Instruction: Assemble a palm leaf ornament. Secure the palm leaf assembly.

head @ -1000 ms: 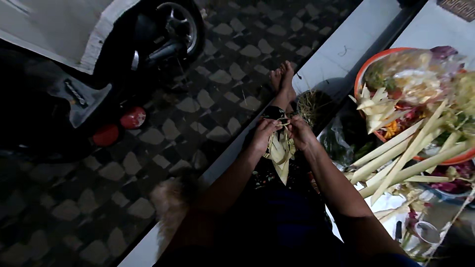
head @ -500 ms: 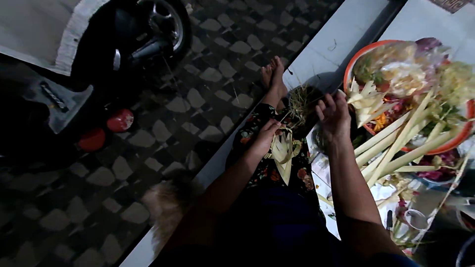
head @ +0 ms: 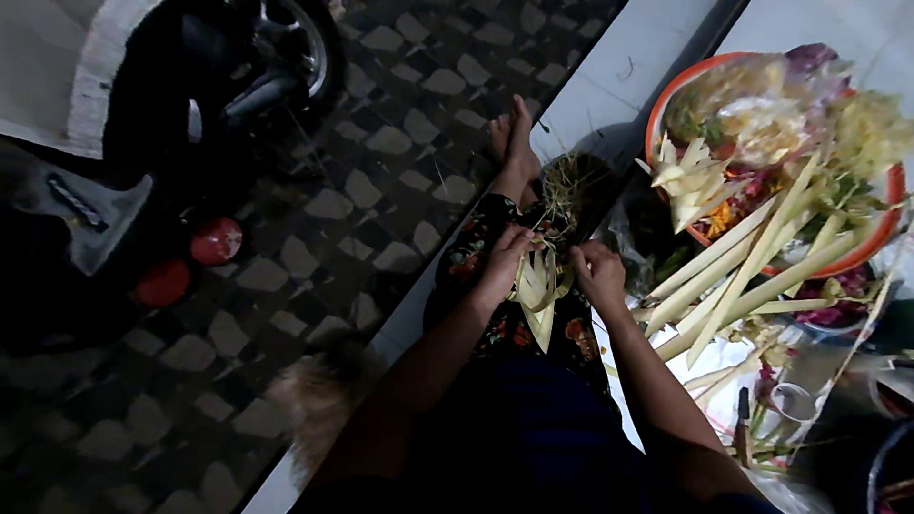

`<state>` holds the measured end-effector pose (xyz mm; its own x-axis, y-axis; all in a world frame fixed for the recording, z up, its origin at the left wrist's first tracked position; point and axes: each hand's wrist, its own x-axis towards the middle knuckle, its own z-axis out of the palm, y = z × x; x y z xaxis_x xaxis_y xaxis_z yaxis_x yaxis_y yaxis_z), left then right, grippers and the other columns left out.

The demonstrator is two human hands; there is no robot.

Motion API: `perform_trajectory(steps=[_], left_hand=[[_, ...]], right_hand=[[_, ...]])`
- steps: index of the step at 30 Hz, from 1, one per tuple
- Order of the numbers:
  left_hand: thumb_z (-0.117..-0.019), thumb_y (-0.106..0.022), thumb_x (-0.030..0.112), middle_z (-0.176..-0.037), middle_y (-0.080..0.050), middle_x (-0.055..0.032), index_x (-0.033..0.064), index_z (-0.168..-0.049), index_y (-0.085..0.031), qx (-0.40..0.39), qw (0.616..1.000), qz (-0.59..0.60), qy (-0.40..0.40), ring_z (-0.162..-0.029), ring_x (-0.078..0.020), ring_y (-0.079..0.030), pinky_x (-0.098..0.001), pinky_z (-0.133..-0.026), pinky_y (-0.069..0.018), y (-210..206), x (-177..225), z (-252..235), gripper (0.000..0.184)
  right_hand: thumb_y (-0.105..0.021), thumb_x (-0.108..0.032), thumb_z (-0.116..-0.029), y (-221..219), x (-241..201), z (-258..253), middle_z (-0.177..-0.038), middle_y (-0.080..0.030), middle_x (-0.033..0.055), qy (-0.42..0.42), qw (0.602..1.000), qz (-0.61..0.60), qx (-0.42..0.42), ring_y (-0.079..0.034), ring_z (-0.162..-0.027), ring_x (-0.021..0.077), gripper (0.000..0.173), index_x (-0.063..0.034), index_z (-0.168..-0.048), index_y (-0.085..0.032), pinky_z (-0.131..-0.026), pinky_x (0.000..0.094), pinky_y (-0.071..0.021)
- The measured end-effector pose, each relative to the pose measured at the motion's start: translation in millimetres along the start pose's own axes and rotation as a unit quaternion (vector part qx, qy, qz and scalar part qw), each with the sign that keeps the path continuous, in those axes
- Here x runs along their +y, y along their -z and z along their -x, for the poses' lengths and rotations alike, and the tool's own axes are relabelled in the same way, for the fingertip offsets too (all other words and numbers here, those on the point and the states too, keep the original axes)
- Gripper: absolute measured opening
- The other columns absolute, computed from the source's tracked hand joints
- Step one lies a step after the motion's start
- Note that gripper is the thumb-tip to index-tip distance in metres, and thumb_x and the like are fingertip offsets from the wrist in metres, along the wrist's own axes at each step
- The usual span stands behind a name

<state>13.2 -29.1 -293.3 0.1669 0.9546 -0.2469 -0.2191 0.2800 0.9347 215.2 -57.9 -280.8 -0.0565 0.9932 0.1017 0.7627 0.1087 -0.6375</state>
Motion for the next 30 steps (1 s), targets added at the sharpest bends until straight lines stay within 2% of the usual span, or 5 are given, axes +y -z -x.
perform_trajectory(steps=[5, 10, 18, 22, 30], left_hand=[[-0.1089, -0.044, 0.021, -0.118, -0.067, -0.0134, 0.0003, -0.123, -0.054, -0.012, 1.0, 0.009, -0.026, -0.11, -0.0243, -0.065, -0.0431, -0.099, -0.0526, -2.0, -2.1, -0.2, 0.027], [-0.1091, -0.043, 0.02, -0.115, -0.068, -0.0126, 0.0003, -0.122, -0.054, -0.019, 0.999, -0.003, -0.038, -0.108, -0.023, -0.066, -0.0428, -0.099, -0.0525, -3.8, -1.0, 1.9, 0.025], [-0.1093, -0.042, 0.018, -0.113, -0.069, -0.0122, 0.0015, -0.118, -0.055, -0.011, 0.998, -0.011, -0.057, -0.106, -0.0221, -0.066, -0.0412, -0.096, -0.0532, -0.8, 3.5, 4.9, 0.023], [-0.1088, -0.043, 0.018, -0.113, -0.069, -0.0114, 0.0005, -0.119, -0.056, 0.002, 0.998, -0.034, -0.047, -0.104, -0.0198, -0.066, -0.0396, -0.095, -0.0536, -4.4, 8.1, 7.0, 0.024], [-0.1092, -0.042, 0.018, -0.115, -0.068, -0.0135, 0.0003, -0.118, -0.056, -0.006, 0.998, -0.037, -0.053, -0.108, -0.0238, -0.066, -0.0429, -0.097, -0.0531, -5.6, 6.6, 6.7, 0.024]], right_hand=[[-0.041, -0.047, -0.1086, -3.9, 2.1, -21.0, -0.11, -0.072, 0.0134, -0.132, 0.973, -0.107, -0.154, -0.068, -0.102, 0.0331, 0.052, -0.0075, -0.108, -0.075, -0.088, 0.0644, -0.0506], [-0.041, -0.049, -0.1089, -8.8, -8.2, -37.8, -0.104, -0.07, 0.0098, -0.254, 0.892, -0.332, -0.173, -0.066, -0.094, 0.016, 0.056, -0.0024, -0.12, -0.069, -0.088, 0.0395, -0.0551], [-0.053, -0.032, -0.1072, 8.9, -1.9, -39.8, -0.107, -0.071, 0.0113, -0.153, 0.942, -0.271, -0.128, -0.068, -0.095, 0.0199, 0.033, -0.0044, -0.118, -0.067, -0.087, 0.0435, -0.0566], [-0.046, -0.037, -0.11, 18.9, -3.0, -28.2, -0.097, -0.071, 0.0057, -0.172, 0.93, -0.261, -0.193, -0.064, -0.078, 0.0131, 0.039, -0.0062, -0.113, -0.069, -0.072, 0.0351, -0.0541], [-0.044, -0.042, -0.1097, -6.3, -1.4, -41.3, -0.1, -0.07, 0.0082, -0.189, 0.92, -0.271, -0.212, -0.065, -0.09, 0.0168, 0.046, -0.0039, -0.114, -0.069, -0.084, 0.0411, -0.0541]])
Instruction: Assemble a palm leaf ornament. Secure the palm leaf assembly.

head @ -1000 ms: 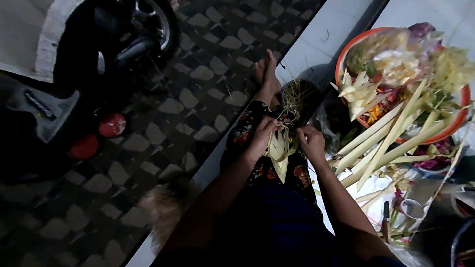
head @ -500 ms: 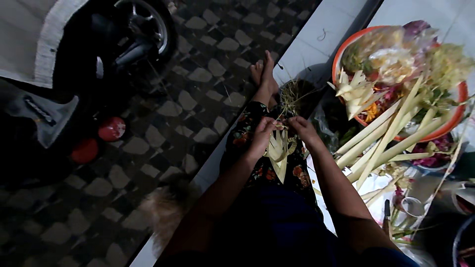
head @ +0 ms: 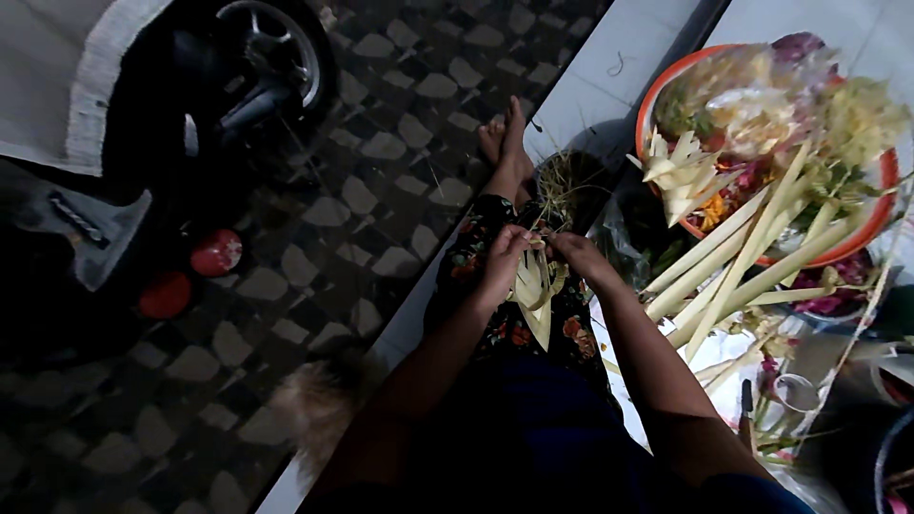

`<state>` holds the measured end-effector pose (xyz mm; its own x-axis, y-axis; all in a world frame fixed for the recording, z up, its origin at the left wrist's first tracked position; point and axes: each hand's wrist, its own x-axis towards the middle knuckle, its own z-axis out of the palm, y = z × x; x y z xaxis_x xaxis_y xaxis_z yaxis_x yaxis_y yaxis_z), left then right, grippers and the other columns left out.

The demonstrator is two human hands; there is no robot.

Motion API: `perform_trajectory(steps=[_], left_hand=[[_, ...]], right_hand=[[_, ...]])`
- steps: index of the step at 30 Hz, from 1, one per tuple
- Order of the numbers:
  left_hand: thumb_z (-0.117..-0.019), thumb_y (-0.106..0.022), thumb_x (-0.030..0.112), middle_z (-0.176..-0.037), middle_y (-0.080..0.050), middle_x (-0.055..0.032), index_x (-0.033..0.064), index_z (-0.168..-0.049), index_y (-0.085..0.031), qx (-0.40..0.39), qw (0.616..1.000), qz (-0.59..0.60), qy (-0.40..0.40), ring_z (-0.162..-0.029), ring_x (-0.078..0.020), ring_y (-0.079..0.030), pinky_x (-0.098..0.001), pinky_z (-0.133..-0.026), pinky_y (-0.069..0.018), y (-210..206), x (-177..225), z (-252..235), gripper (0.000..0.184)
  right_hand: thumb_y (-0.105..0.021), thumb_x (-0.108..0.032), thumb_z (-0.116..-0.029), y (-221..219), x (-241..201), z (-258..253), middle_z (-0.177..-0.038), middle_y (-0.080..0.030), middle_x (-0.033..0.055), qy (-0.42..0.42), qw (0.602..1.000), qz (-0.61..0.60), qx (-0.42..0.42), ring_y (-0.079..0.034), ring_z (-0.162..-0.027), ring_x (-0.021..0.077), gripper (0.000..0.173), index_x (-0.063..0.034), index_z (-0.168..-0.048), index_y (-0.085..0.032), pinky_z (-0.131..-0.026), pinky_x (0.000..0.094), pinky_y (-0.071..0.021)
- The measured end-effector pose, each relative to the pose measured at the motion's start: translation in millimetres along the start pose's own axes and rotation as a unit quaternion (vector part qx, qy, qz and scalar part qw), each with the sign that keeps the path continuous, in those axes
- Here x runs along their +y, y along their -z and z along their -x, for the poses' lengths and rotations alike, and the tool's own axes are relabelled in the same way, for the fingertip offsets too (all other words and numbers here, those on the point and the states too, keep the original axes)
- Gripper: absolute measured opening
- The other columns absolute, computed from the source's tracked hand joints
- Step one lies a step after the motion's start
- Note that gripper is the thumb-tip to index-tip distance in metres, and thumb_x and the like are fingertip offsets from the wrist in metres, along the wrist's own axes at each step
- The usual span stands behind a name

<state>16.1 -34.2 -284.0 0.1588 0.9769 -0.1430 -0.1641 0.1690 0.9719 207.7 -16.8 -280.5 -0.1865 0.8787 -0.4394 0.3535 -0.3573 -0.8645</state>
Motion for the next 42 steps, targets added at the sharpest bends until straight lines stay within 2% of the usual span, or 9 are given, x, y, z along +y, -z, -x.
perform_trajectory(steps=[5, 7, 11, 17, 20, 24, 27, 33, 42], left_hand=[[-0.1088, -0.042, 0.016, -0.113, -0.068, -0.0131, 0.0002, -0.115, -0.055, 0.006, 1.0, 0.024, -0.012, -0.105, -0.0224, -0.066, -0.0413, -0.096, -0.0532, -0.1, -1.4, -0.5, 0.021], [-0.109, -0.042, 0.017, -0.112, -0.068, -0.0133, 0.0004, -0.116, -0.054, 0.003, 0.999, 0.03, -0.016, -0.103, -0.0227, -0.067, -0.0413, -0.095, -0.0537, 0.2, -3.6, -0.6, 0.021], [-0.1088, -0.041, 0.016, -0.11, -0.068, -0.0129, 0.001, -0.115, -0.054, -0.006, 0.999, 0.032, -0.033, -0.102, -0.0223, -0.067, -0.0413, -0.094, -0.0538, -2.0, -3.7, 0.3, 0.021], [-0.1082, -0.042, 0.016, -0.115, -0.068, -0.0147, -0.0011, -0.115, -0.055, 0.009, 0.999, 0.01, -0.038, -0.108, -0.0232, -0.066, -0.0421, -0.098, -0.0524, 0.0, -6.1, 0.8, 0.022], [-0.1074, -0.043, 0.014, -0.11, -0.069, -0.0125, -0.0005, -0.115, -0.055, 0.017, 0.999, 0.013, -0.048, -0.104, -0.0209, -0.066, -0.0404, -0.096, -0.0527, 1.2, -8.4, 0.6, 0.02], [-0.1078, -0.044, 0.014, -0.108, -0.069, -0.0116, -0.0004, -0.117, -0.055, 0.019, 0.999, 0.015, -0.049, -0.103, -0.0209, -0.066, -0.0408, -0.097, -0.0523, 2.3, -10.5, 1.5, 0.02], [-0.1077, -0.043, 0.014, -0.109, -0.07, -0.0133, -0.0007, -0.117, -0.055, 0.025, 0.999, 0.021, -0.041, -0.105, -0.0224, -0.067, -0.0419, -0.097, -0.0527, 2.2, -10.6, 1.7, 0.021], [-0.107, -0.043, 0.014, -0.117, -0.069, -0.0157, -0.001, -0.12, -0.054, 0.053, 0.998, 0.007, -0.015, -0.109, -0.0259, -0.067, -0.0438, -0.098, -0.0533, 3.8, -12.8, 3.8, 0.023], [-0.1079, -0.046, 0.018, -0.118, -0.069, -0.0121, 0.001, -0.119, -0.056, 0.105, 0.994, 0.001, -0.007, -0.11, -0.0204, -0.065, -0.0393, -0.097, -0.0517, 2.6, -12.4, 8.6, 0.023]], right_hand=[[-0.045, -0.056, -0.1056, -0.6, -0.7, -7.2, -0.112, -0.072, 0.0158, -0.025, 0.997, 0.071, 0.005, -0.068, -0.107, 0.0304, 0.057, -0.0081, -0.12, -0.073, -0.096, 0.0599, -0.051], [-0.04, -0.056, -0.107, -1.9, -6.6, -7.0, -0.104, -0.072, 0.0147, -0.032, 0.998, 0.05, -0.012, -0.068, -0.099, 0.0271, 0.061, -0.0045, -0.111, -0.073, -0.091, 0.0551, -0.0534], [-0.042, -0.048, -0.1088, -3.1, -16.3, -7.2, -0.098, -0.069, 0.0064, -0.036, 0.997, -0.053, -0.029, -0.063, -0.084, 0.0125, 0.053, -0.0038, -0.119, -0.068, -0.08, 0.0339, -0.0545], [-0.052, -0.032, -0.1079, 0.4, -19.1, -14.9, -0.097, -0.066, 0.0024, -0.016, 0.99, -0.124, -0.065, -0.06, -0.078, 0.0072, 0.034, -0.0051, -0.122, -0.067, -0.072, 0.0263, -0.0522], [-0.056, -0.022, -0.1058, 2.3, -21.5, -16.3, -0.089, -0.065, -0.0008, -0.006, 0.986, -0.145, -0.084, -0.056, -0.07, 0.0038, 0.021, -0.0054, -0.113, -0.067, -0.065, 0.0215, -0.0494], [-0.058, -0.018, -0.104, 9.9, -16.9, -23.9, -0.089, -0.063, -0.0004, 0.0, 0.982, -0.149, -0.116, -0.057, -0.072, 0.0056, 0.014, -0.0067, -0.111, -0.061, -0.065, 0.0227, -0.0497], [-0.057, -0.015, -0.104, 15.6, -15.2, -27.3, -0.094, -0.065, 0.002, 0.0, 0.98, -0.157, -0.122, -0.062, -0.079, 0.008, 0.011, -0.0062, -0.109, -0.061, -0.074, 0.0265, -0.0556], [-0.058, -0.01, -0.1043, 15.2, -22.6, -24.6, -0.105, -0.068, 0.0081, -0.034, 0.983, -0.156, -0.09, -0.068, -0.086, 0.0129, 0.016, -0.0011, -0.117, -0.06, -0.082, 0.0299, -0.0597], [-0.059, -0.008, -0.1032, 11.7, -25.1, -29.1, -0.106, -0.068, 0.0119, -0.031, 0.99, -0.121, -0.07, -0.07, -0.085, 0.0145, 0.019, 0.0014, -0.12, -0.059, -0.08, 0.0309, -0.0608]])
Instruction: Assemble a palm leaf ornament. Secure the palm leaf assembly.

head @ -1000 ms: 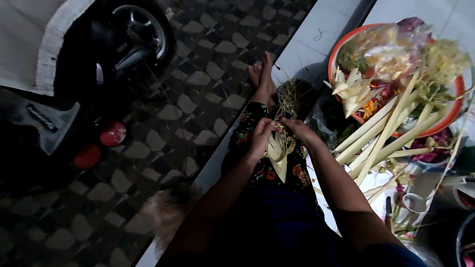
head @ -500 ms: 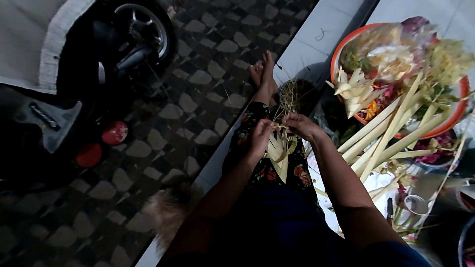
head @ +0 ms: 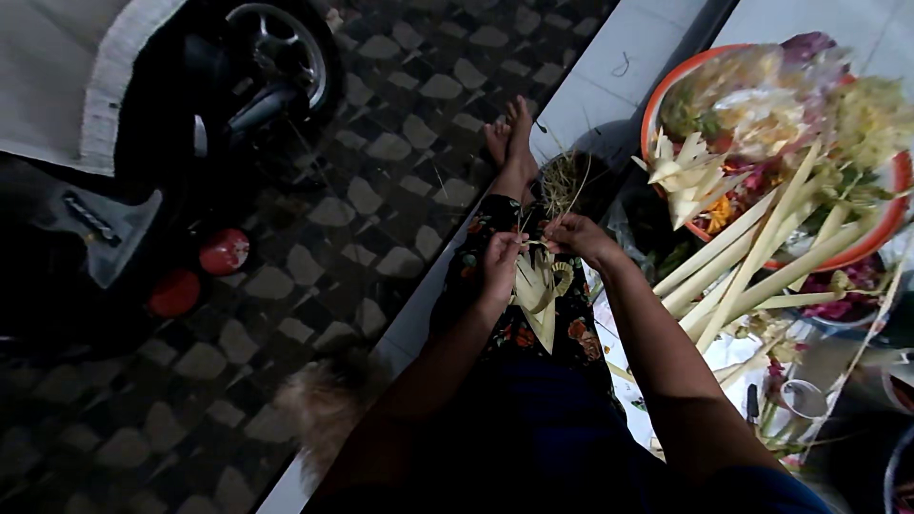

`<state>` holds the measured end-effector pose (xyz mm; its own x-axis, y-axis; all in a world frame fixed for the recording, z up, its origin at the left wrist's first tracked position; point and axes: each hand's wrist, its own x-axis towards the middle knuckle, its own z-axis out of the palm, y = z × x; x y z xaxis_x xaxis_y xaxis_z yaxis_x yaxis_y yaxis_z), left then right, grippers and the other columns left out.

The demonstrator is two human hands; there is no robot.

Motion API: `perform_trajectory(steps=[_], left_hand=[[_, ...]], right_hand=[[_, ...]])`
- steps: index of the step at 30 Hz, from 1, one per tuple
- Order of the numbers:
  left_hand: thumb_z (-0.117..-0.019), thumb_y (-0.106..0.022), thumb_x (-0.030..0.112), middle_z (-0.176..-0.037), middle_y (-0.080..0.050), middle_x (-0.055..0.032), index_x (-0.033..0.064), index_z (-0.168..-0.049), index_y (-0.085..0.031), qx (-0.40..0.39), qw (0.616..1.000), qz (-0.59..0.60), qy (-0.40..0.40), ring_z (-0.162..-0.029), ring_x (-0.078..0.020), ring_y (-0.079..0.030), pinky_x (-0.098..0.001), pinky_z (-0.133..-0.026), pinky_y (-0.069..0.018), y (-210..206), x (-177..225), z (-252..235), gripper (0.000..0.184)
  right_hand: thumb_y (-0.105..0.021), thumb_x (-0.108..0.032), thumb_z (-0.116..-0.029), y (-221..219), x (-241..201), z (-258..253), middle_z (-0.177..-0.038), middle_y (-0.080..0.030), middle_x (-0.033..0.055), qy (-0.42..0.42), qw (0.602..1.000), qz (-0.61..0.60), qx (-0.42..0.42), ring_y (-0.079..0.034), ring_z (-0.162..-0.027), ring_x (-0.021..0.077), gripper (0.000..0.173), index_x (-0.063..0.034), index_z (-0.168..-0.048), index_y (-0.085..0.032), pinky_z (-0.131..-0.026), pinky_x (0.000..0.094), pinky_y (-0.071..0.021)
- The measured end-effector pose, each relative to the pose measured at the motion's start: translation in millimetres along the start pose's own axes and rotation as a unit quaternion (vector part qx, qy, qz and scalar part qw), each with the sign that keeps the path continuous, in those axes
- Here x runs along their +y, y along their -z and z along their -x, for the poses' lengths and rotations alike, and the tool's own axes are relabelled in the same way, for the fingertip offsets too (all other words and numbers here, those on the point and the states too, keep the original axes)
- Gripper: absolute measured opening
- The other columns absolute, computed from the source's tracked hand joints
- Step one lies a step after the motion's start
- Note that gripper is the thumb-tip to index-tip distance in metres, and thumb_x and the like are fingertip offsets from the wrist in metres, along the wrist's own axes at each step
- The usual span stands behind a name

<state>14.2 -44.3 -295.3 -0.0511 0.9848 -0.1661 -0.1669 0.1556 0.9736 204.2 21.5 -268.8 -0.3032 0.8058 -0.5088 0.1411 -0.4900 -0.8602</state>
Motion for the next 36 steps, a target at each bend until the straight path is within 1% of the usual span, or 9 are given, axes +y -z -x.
perform_trajectory(steps=[4, 9, 13, 21, 25, 27, 31, 34, 36], left_hand=[[-0.1087, -0.043, 0.02, -0.113, -0.071, -0.0116, 0.0032, -0.117, -0.055, -0.022, 0.999, 0.04, -0.027, -0.1, -0.02, -0.067, -0.0379, -0.09, -0.0537, 1.6, -7.0, -0.1, 0.022], [-0.1082, -0.042, 0.017, -0.098, -0.069, -0.0072, 0.005, -0.114, -0.052, -0.028, 0.998, 0.048, -0.024, -0.086, -0.0164, -0.065, -0.0343, -0.082, -0.0546, 2.1, -6.4, -0.5, 0.017], [-0.1079, -0.043, 0.016, -0.091, -0.066, -0.0057, 0.004, -0.113, -0.052, -0.023, 0.999, 0.042, 0.002, -0.082, -0.0147, -0.064, -0.0322, -0.08, -0.0545, 0.3, 3.2, -0.8, 0.016], [-0.103, -0.053, 0.01, -0.088, -0.067, -0.0065, -0.0005, -0.109, -0.061, -0.036, 0.998, -0.014, 0.056, -0.076, -0.0137, -0.064, -0.0311, -0.074, -0.0562, -0.1, 15.9, -5.2, 0.014], [-0.1043, -0.052, 0.011, -0.09, -0.068, -0.0068, -0.0013, -0.107, -0.063, -0.066, 0.994, -0.062, 0.06, -0.077, -0.0138, -0.065, -0.032, -0.076, -0.0562, 0.8, 22.6, -6.2, 0.017], [-0.1046, -0.051, 0.011, -0.092, -0.069, -0.0074, -0.0016, -0.109, -0.064, -0.084, 0.992, -0.075, 0.052, -0.08, -0.0143, -0.066, -0.033, -0.078, -0.0571, 2.8, 23.6, -5.9, 0.019], [-0.1041, -0.055, 0.015, -0.092, -0.069, -0.0067, -0.0014, -0.111, -0.064, -0.097, 0.991, -0.074, 0.061, -0.081, -0.0142, -0.066, -0.0332, -0.08, -0.0569, 2.3, 26.9, -5.4, 0.02], [-0.1031, -0.058, 0.014, -0.088, -0.068, -0.0059, -0.0011, -0.106, -0.065, -0.087, 0.99, -0.085, 0.069, -0.077, -0.0131, -0.064, -0.0318, -0.076, -0.0554, 2.0, 28.4, -8.0, 0.017], [-0.1038, -0.056, 0.013, -0.087, -0.067, -0.0051, -0.0006, -0.104, -0.065, -0.083, 0.99, -0.085, 0.074, -0.075, -0.0121, -0.063, -0.0309, -0.074, -0.0555, 3.4, 25.3, -10.8, 0.016]], right_hand=[[-0.06, -0.008, -0.1026, -2.4, -0.4, -1.4, -0.103, -0.069, 0.0114, 0.013, 0.999, 0.029, 0.008, -0.068, -0.081, 0.0136, 0.018, 0.0017, -0.118, -0.061, -0.077, 0.0303, -0.0597], [-0.062, -0.007, -0.1012, -3.1, -8.9, 0.7, -0.102, -0.07, 0.014, 0.074, 0.993, 0.086, 0.026, -0.071, -0.084, 0.0176, 0.02, 0.0039, -0.118, -0.063, -0.08, 0.0354, -0.0616], [-0.063, -0.008, -0.1009, -7.0, -23.9, 9.0, -0.101, -0.072, 0.0126, 0.124, 0.98, 0.152, 0.015, -0.072, -0.087, 0.0183, 0.016, 0.0017, -0.114, -0.065, -0.084, 0.0378, -0.062], [-0.066, -0.013, -0.099, -27.3, -46.5, 20.8, -0.095, -0.073, 0.0099, 0.308, 0.862, 0.403, 0.018, -0.072, -0.088, 0.0236, 0.01, -0.0058, -0.102, -0.071, -0.085, 0.0482, -0.0591], [-0.062, -0.022, -0.1014, -30.3, -49.4, 16.2, -0.091, -0.072, 0.0096, 0.326, 0.812, 0.484, 0.015, -0.071, -0.085, 0.0311, 0.015, -0.0103, -0.1, -0.07, -0.077, 0.0584, -0.0571], [-0.063, -0.025, -0.1009, -29.5, -49.6, 12.6, -0.089, -0.073, 0.0091, 0.333, 0.799, 0.501, 0.023, -0.072, -0.086, 0.0317, 0.016, -0.0115, -0.098, -0.072, -0.079, 0.0599, -0.0558], [-0.065, -0.027, -0.0995, -29.7, -45.3, 6.4, -0.095, -0.074, 0.0067, 0.331, 0.79, 0.515, 0.024, -0.071, -0.095, 0.0283, 0.015, -0.0143, -0.1, -0.074, -0.094, 0.0583, -0.0499], [-0.065, -0.025, -0.0994, -30.0, -42.6, 4.3, -0.095, -0.074, 0.0064, 0.328, 0.807, 0.49, 0.019, -0.07, -0.095, 0.0281, 0.014, -0.0141, -0.1, -0.074, -0.093, 0.0594, -0.0502], [-0.064, -0.025, -0.1006, -27.0, -41.3, 5.3, -0.098, -0.074, 0.0067, 0.315, 0.824, 0.472, 0.007, -0.07, -0.097, 0.0294, 0.016, -0.0145, -0.108, -0.073, -0.092, 0.0611, -0.0525]])
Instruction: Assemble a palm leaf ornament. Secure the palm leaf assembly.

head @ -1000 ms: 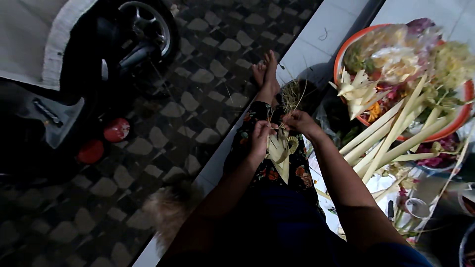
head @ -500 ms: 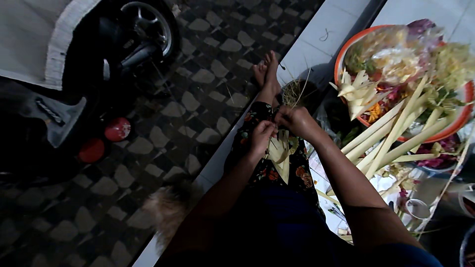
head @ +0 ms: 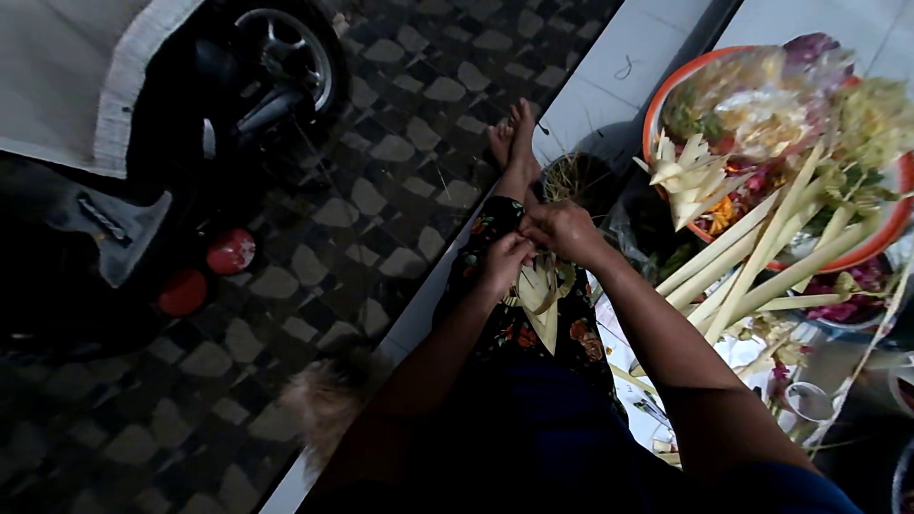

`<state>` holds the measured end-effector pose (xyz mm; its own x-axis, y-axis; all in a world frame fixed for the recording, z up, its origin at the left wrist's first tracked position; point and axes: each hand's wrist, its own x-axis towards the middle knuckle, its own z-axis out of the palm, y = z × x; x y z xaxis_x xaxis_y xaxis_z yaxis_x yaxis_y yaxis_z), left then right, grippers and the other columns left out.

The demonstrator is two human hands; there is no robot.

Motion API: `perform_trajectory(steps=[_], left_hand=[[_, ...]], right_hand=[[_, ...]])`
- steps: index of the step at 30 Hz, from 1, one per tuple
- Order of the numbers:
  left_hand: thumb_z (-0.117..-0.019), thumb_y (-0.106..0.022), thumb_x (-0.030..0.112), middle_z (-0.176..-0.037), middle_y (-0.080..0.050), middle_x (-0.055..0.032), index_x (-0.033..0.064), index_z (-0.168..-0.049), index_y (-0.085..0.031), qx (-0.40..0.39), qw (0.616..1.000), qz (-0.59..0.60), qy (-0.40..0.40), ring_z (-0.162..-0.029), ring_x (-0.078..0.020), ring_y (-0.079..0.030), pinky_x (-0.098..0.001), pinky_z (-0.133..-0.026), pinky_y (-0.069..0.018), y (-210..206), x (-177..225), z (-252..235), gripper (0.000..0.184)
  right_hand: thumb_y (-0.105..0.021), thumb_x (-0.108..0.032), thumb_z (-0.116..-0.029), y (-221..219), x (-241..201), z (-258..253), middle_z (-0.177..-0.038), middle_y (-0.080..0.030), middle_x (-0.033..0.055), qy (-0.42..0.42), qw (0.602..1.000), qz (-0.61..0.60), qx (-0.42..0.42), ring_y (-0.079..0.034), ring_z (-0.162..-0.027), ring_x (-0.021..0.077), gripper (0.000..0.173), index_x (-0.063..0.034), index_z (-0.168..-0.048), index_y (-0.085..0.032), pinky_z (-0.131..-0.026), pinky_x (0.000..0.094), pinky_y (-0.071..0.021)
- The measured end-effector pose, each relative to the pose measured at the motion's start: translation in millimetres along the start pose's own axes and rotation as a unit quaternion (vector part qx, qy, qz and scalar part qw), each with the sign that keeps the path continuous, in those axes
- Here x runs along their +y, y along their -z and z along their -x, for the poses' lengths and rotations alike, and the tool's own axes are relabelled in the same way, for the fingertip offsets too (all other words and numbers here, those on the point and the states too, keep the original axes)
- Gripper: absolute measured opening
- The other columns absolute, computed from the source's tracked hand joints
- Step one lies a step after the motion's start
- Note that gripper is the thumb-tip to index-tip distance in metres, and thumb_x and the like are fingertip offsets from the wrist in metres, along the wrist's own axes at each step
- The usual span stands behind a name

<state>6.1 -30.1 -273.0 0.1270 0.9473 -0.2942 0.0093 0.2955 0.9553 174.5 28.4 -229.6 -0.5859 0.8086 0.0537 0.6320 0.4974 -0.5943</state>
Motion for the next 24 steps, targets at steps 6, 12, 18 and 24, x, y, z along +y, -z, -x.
perform_trajectory(steps=[6, 12, 18, 24], left_hand=[[-0.1053, -0.055, 0.019, -0.09, -0.066, -0.0036, 0.0007, -0.107, -0.063, 0.011, 0.999, 0.037, 0.016, -0.082, -0.0117, -0.063, -0.0315, -0.081, -0.0548, 4.4, -3.9, -4.3, 0.02], [-0.1035, -0.059, 0.021, -0.095, -0.07, -0.0041, 0.0029, -0.101, -0.066, 0.012, 1.0, 0.001, 0.0, -0.091, -0.0112, -0.064, -0.0331, -0.088, -0.0516, 5.8, -0.6, -5.2, 0.019], [-0.1041, -0.058, 0.021, -0.103, -0.072, -0.0056, 0.0031, -0.108, -0.067, 0.015, 0.999, -0.009, 0.027, -0.097, -0.0122, -0.065, -0.0341, -0.089, -0.0517, 9.5, 8.6, -2.5, 0.02], [-0.1014, -0.062, 0.016, -0.105, -0.069, -0.0048, 0.0031, -0.11, -0.067, 0.026, 0.999, 0.012, 0.045, -0.09, -0.0087, -0.062, -0.0271, -0.079, -0.0506, 9.3, 15.1, 1.6, 0.016]], right_hand=[[-0.062, -0.026, -0.1023, -2.3, 16.0, 15.7, -0.096, -0.075, 0.008, -0.006, 1.0, -0.005, -0.009, -0.073, -0.09, 0.0292, 0.019, -0.0121, -0.109, -0.072, -0.086, 0.0596, -0.0557], [-0.063, -0.021, -0.101, -4.3, 7.2, 23.0, -0.093, -0.074, 0.0089, -0.024, 0.998, 0.038, 0.04, -0.072, -0.089, 0.0291, 0.015, -0.0098, -0.099, -0.074, -0.086, 0.0567, -0.056], [-0.06, -0.024, -0.1017, -7.5, -14.6, 30.2, -0.098, -0.073, 0.0099, -0.082, 0.989, 0.077, 0.096, -0.071, -0.093, 0.0297, 0.02, -0.0089, -0.099, -0.073, -0.088, 0.0573, -0.0517], [-0.059, -0.024, -0.1021, -30.5, -22.1, 42.5, -0.098, -0.073, 0.0087, -0.033, 0.982, 0.129, 0.134, -0.07, -0.092, 0.0297, 0.019, -0.0111, -0.097, -0.072, -0.081, 0.0537, -0.0515]])
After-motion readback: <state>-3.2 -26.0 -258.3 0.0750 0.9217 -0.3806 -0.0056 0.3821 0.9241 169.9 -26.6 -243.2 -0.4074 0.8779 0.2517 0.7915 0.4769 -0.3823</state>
